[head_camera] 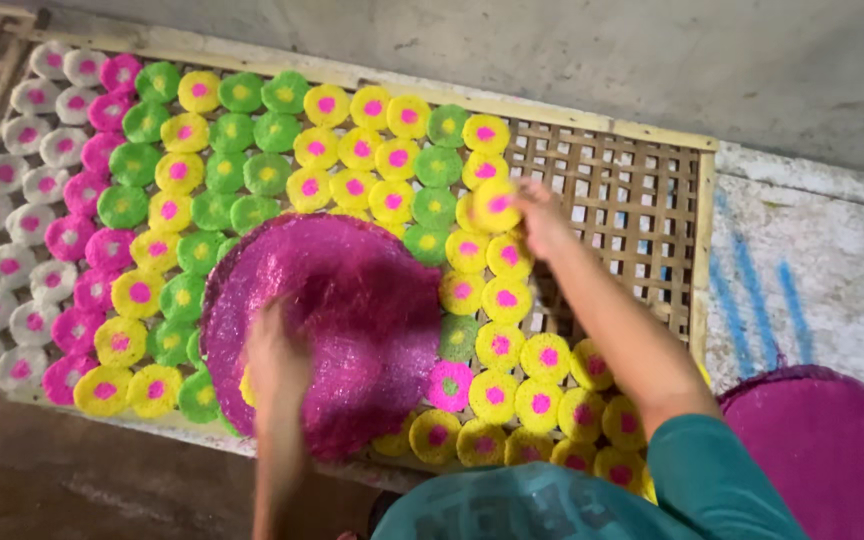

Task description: The person repeatedly picks up small, colorful, flower-shaped discs from a pink tray and places them onto a wooden lattice drying rack. They arrange the discs in neat rows, filling the available space on the rack with items in various colors including yellow, green, pink, and white.

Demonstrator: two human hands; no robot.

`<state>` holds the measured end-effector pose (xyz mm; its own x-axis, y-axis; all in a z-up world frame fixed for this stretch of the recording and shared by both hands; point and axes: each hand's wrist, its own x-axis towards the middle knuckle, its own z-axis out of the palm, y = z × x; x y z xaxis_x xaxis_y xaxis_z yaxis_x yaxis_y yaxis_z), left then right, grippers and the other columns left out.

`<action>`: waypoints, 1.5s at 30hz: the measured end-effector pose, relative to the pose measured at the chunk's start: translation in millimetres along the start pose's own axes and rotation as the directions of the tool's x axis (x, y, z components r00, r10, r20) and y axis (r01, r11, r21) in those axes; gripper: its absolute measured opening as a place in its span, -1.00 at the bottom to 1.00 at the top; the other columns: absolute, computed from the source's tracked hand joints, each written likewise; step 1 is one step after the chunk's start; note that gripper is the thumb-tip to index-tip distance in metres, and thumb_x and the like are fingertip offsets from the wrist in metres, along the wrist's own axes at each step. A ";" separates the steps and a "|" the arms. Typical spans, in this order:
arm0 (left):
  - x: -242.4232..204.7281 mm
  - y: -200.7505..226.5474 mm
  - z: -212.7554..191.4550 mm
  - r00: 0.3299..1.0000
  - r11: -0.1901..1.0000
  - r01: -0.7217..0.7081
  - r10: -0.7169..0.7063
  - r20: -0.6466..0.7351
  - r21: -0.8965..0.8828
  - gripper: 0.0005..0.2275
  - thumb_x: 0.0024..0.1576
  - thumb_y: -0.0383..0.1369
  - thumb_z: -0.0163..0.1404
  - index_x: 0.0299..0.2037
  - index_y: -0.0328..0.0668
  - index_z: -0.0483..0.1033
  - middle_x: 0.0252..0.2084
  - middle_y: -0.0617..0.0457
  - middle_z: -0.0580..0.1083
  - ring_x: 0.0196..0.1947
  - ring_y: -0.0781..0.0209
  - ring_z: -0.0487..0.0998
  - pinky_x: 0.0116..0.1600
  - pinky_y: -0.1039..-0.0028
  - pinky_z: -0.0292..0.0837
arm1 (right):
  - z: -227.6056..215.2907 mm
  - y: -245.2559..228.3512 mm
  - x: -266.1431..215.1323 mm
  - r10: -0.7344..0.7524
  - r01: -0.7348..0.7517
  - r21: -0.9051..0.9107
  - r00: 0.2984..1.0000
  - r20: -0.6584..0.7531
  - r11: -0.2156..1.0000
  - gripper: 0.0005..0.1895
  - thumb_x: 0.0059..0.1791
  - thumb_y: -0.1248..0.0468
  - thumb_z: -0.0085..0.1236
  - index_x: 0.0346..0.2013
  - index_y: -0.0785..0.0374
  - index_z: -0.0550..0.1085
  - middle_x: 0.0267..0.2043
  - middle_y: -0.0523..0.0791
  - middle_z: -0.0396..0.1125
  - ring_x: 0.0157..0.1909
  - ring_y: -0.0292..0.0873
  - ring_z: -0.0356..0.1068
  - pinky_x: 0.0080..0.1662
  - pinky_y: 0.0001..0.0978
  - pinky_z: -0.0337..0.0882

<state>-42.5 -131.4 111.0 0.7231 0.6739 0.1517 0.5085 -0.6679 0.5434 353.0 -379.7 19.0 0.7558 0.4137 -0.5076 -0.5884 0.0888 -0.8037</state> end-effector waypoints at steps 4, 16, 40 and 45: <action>-26.0 -85.4 -18.8 0.991 0.856 0.087 -0.125 0.039 0.510 -0.50 0.10 -0.28 0.04 0.28 -0.21 0.38 0.14 -0.25 0.47 0.10 -0.25 0.50 0.13 0.07 0.45 | -47.7 -21.3 67.8 -0.284 0.244 -0.385 0.958 -0.049 0.890 -0.68 0.04 0.47 0.10 0.08 0.21 0.49 -0.05 -0.09 0.40 -0.04 -0.14 0.42 0.00 -0.34 0.49; 11.7 -13.5 -32.2 0.884 0.959 0.280 -0.270 0.382 0.031 -0.79 0.02 -0.29 0.20 -0.19 -0.15 0.57 -0.31 0.06 0.63 -0.32 0.18 0.68 -0.12 0.32 0.58 | 61.4 -18.9 -49.2 -0.363 0.316 -0.672 0.929 0.075 0.670 -0.63 0.04 0.42 0.04 0.15 0.24 0.36 -0.11 0.06 0.43 -0.29 -0.03 0.48 -0.27 -0.15 0.52; -29.7 102.3 91.3 0.915 0.987 -0.158 0.144 0.376 0.005 -0.26 0.05 -0.23 0.18 0.43 -0.20 0.10 0.49 -0.25 0.02 0.49 -0.26 -0.09 0.47 0.00 -0.16 | -51.6 -63.9 144.1 -0.584 0.266 -0.955 0.799 0.143 0.129 -0.59 -0.12 0.22 0.36 -0.07 0.38 0.51 -0.13 0.18 0.44 -0.05 0.23 0.44 -0.02 -0.06 0.44; -36.5 89.9 105.2 0.965 0.988 -0.152 0.148 0.214 0.002 -0.47 0.17 -0.48 -0.08 0.42 -0.18 0.26 0.44 -0.17 0.25 0.45 -0.14 0.20 0.48 0.13 0.08 | 5.2 -48.2 81.0 -0.876 0.352 -0.927 0.400 0.270 -0.125 -0.67 -0.16 0.32 0.28 -0.12 0.29 0.48 -0.21 0.10 0.38 -0.19 0.23 0.39 -0.21 0.09 0.37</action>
<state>26.0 -249.2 67.4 0.8738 0.4837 0.0501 0.3932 -0.7635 0.5124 441.1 -345.7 18.1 0.7403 0.3324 0.5843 0.6063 -0.7057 -0.3667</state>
